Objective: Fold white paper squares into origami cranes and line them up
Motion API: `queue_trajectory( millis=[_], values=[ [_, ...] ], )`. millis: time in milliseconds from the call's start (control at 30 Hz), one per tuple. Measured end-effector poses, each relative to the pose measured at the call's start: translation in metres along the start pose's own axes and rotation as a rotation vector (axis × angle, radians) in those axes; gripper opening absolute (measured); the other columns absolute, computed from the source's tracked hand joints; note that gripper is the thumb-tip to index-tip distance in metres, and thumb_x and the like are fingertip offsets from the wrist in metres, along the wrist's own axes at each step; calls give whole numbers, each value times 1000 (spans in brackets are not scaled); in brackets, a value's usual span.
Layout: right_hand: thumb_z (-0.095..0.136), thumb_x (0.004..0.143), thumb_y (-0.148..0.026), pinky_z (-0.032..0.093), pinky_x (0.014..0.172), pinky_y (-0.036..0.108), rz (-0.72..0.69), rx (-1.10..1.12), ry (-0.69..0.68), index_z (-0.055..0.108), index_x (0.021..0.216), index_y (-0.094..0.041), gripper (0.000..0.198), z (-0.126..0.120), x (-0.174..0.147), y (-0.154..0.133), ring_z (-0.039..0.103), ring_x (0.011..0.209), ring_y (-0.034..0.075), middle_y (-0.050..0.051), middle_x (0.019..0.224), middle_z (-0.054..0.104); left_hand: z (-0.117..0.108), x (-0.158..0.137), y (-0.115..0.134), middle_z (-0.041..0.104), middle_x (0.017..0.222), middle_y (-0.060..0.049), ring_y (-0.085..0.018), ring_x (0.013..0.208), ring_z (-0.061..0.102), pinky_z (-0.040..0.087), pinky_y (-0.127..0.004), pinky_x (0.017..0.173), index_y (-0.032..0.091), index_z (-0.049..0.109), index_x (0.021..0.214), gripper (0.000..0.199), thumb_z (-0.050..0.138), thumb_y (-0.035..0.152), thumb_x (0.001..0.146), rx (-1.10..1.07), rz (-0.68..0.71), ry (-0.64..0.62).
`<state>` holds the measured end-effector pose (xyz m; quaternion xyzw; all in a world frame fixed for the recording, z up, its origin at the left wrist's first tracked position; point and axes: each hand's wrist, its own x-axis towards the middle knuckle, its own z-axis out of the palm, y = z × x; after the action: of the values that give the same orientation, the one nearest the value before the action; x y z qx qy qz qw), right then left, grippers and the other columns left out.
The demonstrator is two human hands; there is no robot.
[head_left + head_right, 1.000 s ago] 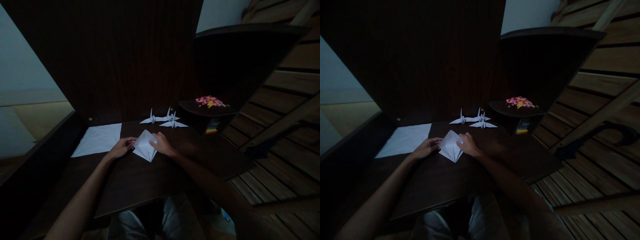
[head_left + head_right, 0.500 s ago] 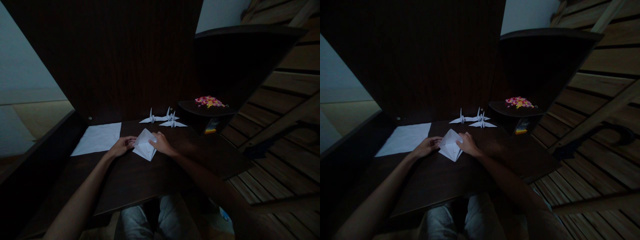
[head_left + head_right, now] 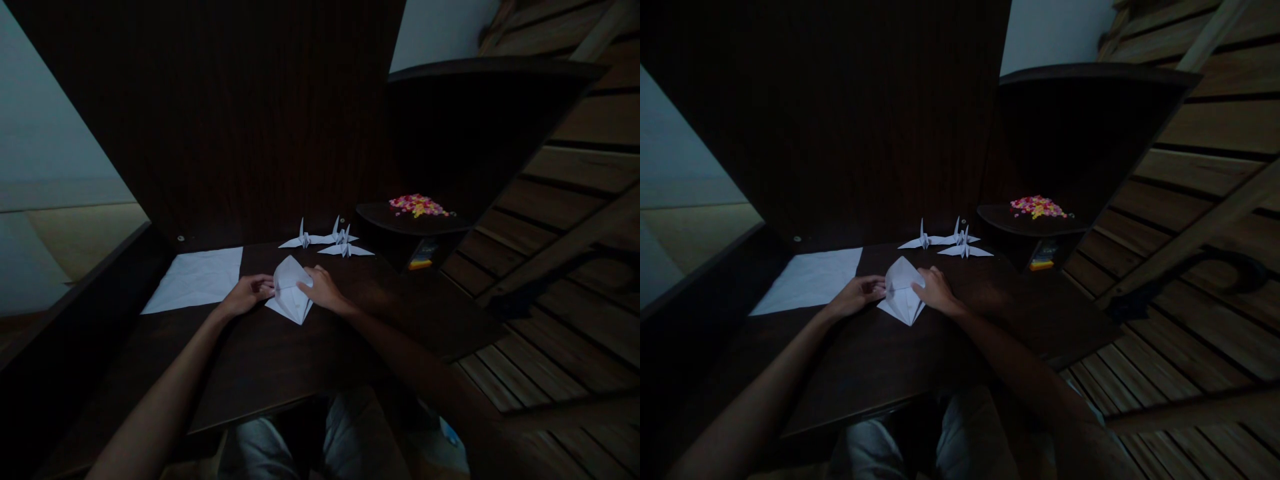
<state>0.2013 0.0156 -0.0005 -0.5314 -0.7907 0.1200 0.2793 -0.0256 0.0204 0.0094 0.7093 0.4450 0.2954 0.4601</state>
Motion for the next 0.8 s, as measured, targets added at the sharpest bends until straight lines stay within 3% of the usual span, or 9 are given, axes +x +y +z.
queue_trajectory(
  millis=[267,400,533,800],
  values=[
    [61,81,-25,41,73,28,2,-4,7,60,87,-15,11,0,0,0,52,80,18,6,81,59,11,0,2,68,87,-5,-18,78,63,51,-31,72,14,63,103,41,66,41,73,109,80,102],
    [61,81,-25,41,72,27,7,-13,12,60,86,-16,10,1,0,1,52,79,17,5,83,59,17,1,3,67,84,-3,-15,68,59,48,-27,63,14,62,110,47,65,43,73,230,130,180],
    [59,82,-25,41,72,28,-4,-10,7,60,86,-16,9,1,0,0,52,81,18,5,82,60,21,2,2,67,84,-4,-15,66,58,48,-27,63,14,59,117,51,62,43,75,337,162,240],
    [58,83,-26,42,74,28,6,8,-4,61,87,-16,11,0,1,-1,53,82,18,6,84,62,26,2,5,65,83,-2,-16,70,60,47,-28,66,16,54,112,38,59,33,79,443,183,259]
  ],
)
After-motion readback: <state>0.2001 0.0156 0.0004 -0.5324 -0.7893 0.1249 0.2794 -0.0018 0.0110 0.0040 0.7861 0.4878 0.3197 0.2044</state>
